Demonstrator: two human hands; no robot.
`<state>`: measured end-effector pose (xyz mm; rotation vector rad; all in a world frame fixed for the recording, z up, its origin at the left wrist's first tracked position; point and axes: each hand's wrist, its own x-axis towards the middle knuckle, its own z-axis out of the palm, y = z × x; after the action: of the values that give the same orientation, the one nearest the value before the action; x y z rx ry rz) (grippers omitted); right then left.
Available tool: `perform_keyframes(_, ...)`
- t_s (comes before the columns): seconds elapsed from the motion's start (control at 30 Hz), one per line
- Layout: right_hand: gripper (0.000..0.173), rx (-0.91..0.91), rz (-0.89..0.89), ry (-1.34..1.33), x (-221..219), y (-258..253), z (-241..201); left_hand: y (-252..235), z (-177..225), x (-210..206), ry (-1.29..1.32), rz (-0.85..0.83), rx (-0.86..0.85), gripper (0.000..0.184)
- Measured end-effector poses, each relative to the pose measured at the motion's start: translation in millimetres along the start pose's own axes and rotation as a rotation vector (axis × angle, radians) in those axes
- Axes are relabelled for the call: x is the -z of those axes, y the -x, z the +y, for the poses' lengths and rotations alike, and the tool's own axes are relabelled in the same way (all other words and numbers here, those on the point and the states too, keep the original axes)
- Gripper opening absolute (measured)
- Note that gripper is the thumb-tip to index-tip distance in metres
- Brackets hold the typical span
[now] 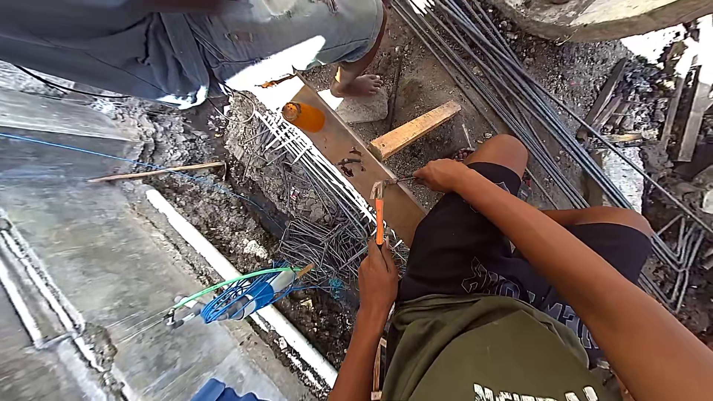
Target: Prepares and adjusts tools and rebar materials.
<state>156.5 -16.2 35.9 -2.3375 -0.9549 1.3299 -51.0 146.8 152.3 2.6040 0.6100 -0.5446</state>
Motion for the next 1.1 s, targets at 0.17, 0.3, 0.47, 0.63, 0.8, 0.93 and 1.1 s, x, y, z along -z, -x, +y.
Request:
perform_keyframes(0.17,0.040,0.011,-0.006,0.005,-9.6,-5.4,1.2,-5.5,-9.3,-17.1,-0.055,0.054,-0.005,0.035)
perform_keyframes(0.3,0.039,0.003,0.000,0.003,2.6,3.1,-4.0,-12.5,4.9,5.3,-0.013,-0.107,0.090,0.037)
perform_keyframes(0.47,0.041,0.024,0.023,-0.019,-11.2,-7.0,4.4,-7.7,0.2,-5.8,-0.045,0.057,0.013,0.036)
perform_keyframes(0.63,0.039,0.001,0.013,0.002,0.2,0.9,-1.7,-12.6,12.6,10.4,-0.025,-0.096,0.101,0.039)
perform_keyframes(0.8,0.040,0.007,0.004,-0.004,-4.8,1.2,-1.4,-8.0,4.9,-10.8,-0.042,0.028,0.049,0.036)
perform_keyframes(0.93,0.038,0.012,0.040,0.004,-6.9,-2.2,1.3,-14.8,17.1,8.5,-0.022,-0.130,0.149,0.039)
perform_keyframes(1.1,0.039,0.025,0.031,0.002,-12.2,-3.7,3.5,-2.3,6.2,-9.8,-0.001,0.145,-0.022,0.034)
